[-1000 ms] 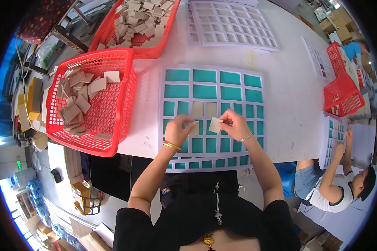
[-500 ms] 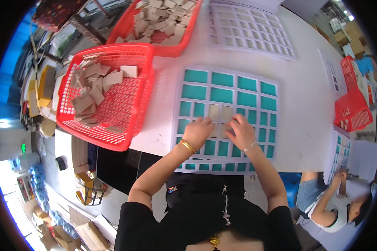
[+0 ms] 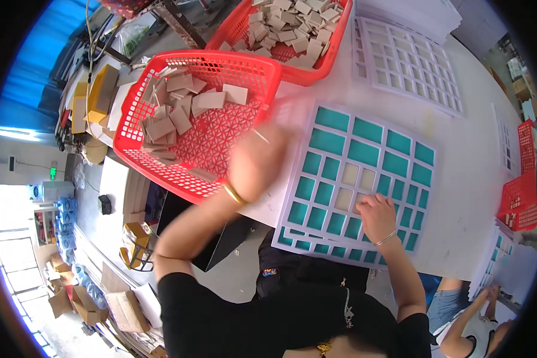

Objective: The person picks small rectangular blocks from red baskets and places them into the compartments of white grid trays. They repeatedly fill the trays, then move completed trays aside to continue with new ones. The process is repetitive and involves handling the blocks one at a time.

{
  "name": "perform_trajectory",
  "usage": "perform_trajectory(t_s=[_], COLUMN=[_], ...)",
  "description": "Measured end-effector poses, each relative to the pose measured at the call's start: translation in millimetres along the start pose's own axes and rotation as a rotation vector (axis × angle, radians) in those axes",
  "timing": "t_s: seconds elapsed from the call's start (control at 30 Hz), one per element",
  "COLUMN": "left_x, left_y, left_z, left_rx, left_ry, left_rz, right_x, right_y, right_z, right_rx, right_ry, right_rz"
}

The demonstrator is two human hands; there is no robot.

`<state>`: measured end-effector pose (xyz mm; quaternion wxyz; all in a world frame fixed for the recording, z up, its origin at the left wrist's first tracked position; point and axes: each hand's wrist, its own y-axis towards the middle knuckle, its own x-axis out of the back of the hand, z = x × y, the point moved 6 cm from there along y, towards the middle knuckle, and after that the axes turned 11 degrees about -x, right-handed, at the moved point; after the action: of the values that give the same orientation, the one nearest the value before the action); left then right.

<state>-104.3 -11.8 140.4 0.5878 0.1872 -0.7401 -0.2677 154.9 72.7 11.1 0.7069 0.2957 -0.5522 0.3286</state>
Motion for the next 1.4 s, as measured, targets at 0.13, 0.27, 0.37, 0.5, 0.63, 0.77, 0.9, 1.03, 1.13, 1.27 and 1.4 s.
perform_trajectory(t_s=[0.13, 0.27, 0.37, 0.5, 0.63, 0.77, 0.9, 1.03, 1.13, 1.27, 1.4], left_x=[-3, -45, -69, -63, -14, 64, 42, -28, -76, -123, -167], left_y=[-24, -99, -114, -103, -89, -57, 19, 67, 81, 94, 117], left_z=[209, 312, 337, 328, 310, 252, 83, -24, -32, -58, -43], left_rx=[0.258, 0.421, 0.445, 0.511, 0.543, 0.54, 0.241, -0.087, -0.078, -0.186, 0.071], left_ry=[0.294, 0.578, 0.618, 0.527, 0.266, 0.162, -0.055, -0.475, -0.571, -0.67, -0.502], left_rz=[0.289, 1.038, 0.982, 0.954, 0.574, -0.05, 0.157, 0.353, 0.4, 0.294, 0.414], right_x=[-3, -2, -3, 1, -1, 14, 43, 56, 57, 63, 58], right_y=[3, 5, 0, 2, 4, 21, 61, 91, 94, 77, 60], right_z=[1, 4, 4, 4, 1, 0, 28, 41, 5, -35, -100], right_rx=[-0.012, -0.016, -0.041, -0.052, -0.033, -0.025, -0.132, 0.0, -0.093, -0.324, -0.626], right_ry=[0.014, 0.014, -0.031, -0.013, 0.0, 0.131, 1.147, 1.763, 1.795, 1.677, 1.468], right_rz=[0.054, 0.054, 0.047, 0.064, 0.108, 0.101, 0.051, 0.232, 0.151, 0.048, -0.133])
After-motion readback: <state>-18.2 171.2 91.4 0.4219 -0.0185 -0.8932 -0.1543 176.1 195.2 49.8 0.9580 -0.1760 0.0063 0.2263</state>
